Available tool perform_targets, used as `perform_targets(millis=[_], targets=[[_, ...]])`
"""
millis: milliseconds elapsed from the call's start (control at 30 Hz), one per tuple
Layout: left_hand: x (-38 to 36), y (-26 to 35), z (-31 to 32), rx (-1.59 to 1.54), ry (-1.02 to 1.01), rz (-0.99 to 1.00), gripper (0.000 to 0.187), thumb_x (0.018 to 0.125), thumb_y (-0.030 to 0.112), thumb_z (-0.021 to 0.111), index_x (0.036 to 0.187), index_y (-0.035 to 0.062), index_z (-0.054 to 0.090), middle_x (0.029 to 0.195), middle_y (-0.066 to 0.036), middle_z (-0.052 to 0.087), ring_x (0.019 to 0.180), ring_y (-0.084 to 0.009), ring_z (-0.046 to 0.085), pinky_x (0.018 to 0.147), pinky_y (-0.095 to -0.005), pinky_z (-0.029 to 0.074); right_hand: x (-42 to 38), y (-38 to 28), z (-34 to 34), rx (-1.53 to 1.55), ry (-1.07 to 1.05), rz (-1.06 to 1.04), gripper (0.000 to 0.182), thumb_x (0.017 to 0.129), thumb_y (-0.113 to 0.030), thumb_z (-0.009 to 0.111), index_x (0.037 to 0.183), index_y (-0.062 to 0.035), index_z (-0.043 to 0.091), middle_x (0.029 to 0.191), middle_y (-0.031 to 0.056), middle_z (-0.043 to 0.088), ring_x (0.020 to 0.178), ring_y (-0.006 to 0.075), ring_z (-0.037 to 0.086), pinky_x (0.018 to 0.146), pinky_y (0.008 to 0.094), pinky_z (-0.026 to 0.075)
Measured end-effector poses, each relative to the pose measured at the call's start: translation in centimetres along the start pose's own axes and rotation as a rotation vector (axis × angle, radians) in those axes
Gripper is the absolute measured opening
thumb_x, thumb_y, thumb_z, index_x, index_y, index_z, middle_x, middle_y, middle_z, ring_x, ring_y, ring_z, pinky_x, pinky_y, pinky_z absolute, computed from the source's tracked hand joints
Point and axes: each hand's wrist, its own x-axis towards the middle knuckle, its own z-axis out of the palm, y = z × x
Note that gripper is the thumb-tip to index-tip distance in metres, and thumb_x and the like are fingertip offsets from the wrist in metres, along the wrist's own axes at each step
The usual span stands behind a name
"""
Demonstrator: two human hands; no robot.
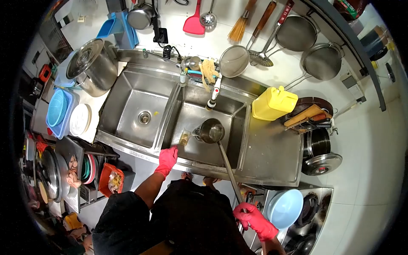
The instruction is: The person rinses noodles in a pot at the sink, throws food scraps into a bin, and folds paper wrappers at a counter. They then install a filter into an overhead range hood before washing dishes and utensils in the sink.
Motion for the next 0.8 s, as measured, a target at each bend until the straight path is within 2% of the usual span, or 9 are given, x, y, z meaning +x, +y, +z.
perform_targets(millis=[200,433,700,800], targets=[[0.1,-0.1,0.2,0.028,-0.023,-0.010,0.030,0.096,0.028,0.054,0.112,0.0086,0.069,0.085,-0.015,0.072,0.081,-0.0332,0.069,0.079,-0.0465,0.049,0.3,0.0,0.0,-0.004,0.022,-0.001,0.010,0.090,-0.012,0.070,0.095,-0.0039,0.067,0.064,0.0013,0.057,0.046,0.0098,0.047,0.047,0.0269,0.040],[0.1,-0.2,0.5,0.034,-0.038,-0.030,0.030,0.097,0.030,0.052,0.111,0.0093,0.069,0.086,-0.014,0.073,0.082,-0.0319,0.069,0.079,-0.0464,0.048,0.2,-0.1,0.0,-0.073,0.012,-0.010,0.013,0.090,-0.014,0.073,0.095,-0.0040,0.067,0.065,0.0010,0.058,0.045,0.0092,0.048,0.047,0.0259,0.039],[0.0,-0.4,0.9,0.046,0.019,-0.003,0.025,0.096,0.029,0.054,0.101,0.0096,0.069,0.082,-0.014,0.072,0.079,-0.0319,0.068,0.076,-0.0464,0.048,0.2,-0.9,0.4,-0.100,-0.009,0.010,0.014,0.089,-0.016,0.073,0.096,-0.0045,0.067,0.071,0.0007,0.060,0.045,0.0086,0.049,0.047,0.0255,0.039],[0.0,-0.6,1.1,0.076,0.005,0.005,0.022,0.095,0.027,0.055,0.094,0.0100,0.069,0.078,-0.014,0.071,0.076,-0.0323,0.068,0.074,-0.0470,0.048,0.5,-1.9,1.2,-0.119,0.000,-0.004,0.011,0.089,-0.013,0.070,0.087,-0.0022,0.066,0.055,0.0003,0.054,0.040,0.0094,0.049,0.045,0.0249,0.037]])
